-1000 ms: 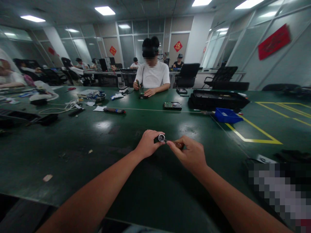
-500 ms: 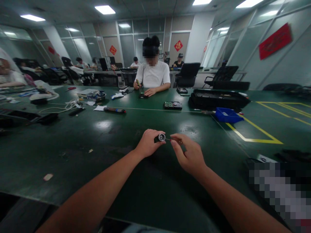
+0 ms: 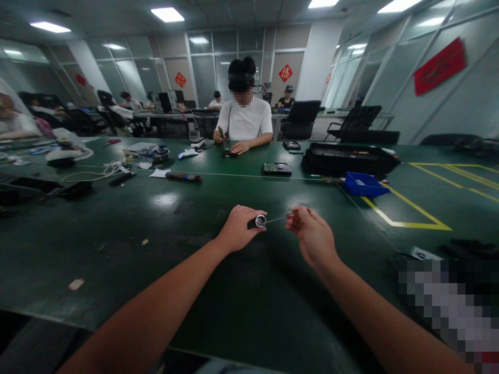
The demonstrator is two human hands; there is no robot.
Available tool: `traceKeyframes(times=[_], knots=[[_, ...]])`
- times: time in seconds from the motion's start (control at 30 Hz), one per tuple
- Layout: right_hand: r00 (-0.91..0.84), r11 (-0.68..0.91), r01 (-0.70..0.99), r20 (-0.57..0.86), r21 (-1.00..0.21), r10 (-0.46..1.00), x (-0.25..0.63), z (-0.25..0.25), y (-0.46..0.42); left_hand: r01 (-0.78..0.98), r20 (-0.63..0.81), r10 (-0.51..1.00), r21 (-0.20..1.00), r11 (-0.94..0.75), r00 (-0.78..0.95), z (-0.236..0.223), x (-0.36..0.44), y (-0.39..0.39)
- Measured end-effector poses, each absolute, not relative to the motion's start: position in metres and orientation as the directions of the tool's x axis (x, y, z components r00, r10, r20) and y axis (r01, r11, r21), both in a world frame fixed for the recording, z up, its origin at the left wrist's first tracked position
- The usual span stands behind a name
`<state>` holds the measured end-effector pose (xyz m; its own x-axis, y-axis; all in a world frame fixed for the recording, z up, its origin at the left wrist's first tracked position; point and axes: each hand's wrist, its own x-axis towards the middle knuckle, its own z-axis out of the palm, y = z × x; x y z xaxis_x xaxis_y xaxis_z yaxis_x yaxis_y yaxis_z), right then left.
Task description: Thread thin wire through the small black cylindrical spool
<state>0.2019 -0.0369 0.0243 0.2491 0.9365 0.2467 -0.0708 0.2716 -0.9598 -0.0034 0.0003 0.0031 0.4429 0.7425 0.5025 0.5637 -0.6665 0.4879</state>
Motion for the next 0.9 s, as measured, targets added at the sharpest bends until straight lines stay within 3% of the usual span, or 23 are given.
traceKeyframes(times=[0.07, 0.17, 0.37, 0.73, 0.9], knots=[[0.263, 0.298, -0.031, 0.280, -0.954, 0.923, 0.201, 0.026, -0.038, 0.573, 0.506, 0.747, 0.485, -0.660, 0.432, 0.003, -0.003, 0.000], [0.252, 0.368, 0.192, 0.408, -0.910, 0.878, 0.197, 0.031, -0.047, 0.579, 0.504, 0.748, 0.482, -0.658, 0.431, 0.003, -0.002, 0.000], [0.114, 0.448, 0.510, 0.574, -0.734, 0.811, 0.192, 0.038, -0.061, 0.577, 0.499, 0.756, 0.495, -0.650, 0.423, 0.002, -0.002, 0.000], [0.006, 0.452, 0.721, 0.657, -0.525, 0.754, 0.196, 0.046, -0.064, 0.575, 0.495, 0.757, 0.498, -0.650, 0.427, -0.001, -0.003, 0.001], [-0.030, 0.474, 0.730, 0.671, -0.491, 0.741, 0.195, 0.045, -0.066, 0.571, 0.503, 0.755, 0.500, -0.651, 0.420, -0.001, -0.004, 0.001]])
